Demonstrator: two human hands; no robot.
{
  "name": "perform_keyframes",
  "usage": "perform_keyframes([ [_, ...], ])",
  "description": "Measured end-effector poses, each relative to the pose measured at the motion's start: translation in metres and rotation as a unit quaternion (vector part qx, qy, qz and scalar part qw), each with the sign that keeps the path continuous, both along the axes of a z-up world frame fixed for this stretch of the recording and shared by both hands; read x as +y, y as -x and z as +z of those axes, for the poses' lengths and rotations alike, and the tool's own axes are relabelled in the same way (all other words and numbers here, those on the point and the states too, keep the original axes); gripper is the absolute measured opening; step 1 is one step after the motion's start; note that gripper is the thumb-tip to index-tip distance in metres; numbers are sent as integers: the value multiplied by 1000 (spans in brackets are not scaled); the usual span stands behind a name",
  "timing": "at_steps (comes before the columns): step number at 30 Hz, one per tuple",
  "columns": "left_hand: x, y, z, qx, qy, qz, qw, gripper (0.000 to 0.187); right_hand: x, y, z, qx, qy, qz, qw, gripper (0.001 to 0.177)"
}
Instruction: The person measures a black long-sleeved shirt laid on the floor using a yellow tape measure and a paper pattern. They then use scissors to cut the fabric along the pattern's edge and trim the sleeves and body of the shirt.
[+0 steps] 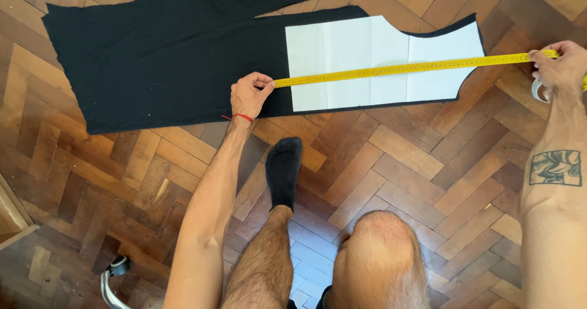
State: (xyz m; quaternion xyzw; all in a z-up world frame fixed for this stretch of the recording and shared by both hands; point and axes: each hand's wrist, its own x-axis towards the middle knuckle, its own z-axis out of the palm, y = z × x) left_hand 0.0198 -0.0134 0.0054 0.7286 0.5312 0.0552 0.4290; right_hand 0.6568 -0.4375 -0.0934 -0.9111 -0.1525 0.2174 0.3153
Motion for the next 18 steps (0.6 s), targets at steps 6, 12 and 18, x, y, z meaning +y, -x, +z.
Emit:
perform_keyframes([
  [6,-6,-6,3,6,2,-14,1000,14,-10,-9,-15,16,-48,-17,999,23],
  [12,-8,-12,11,14,3,-6,1000,15,-6,-2,-5,35,-44,-46,997,23],
  [18,-6,-11,1,3,-14,-8,1000,15,-4,-5,-7,19,-26,-41,999,20],
])
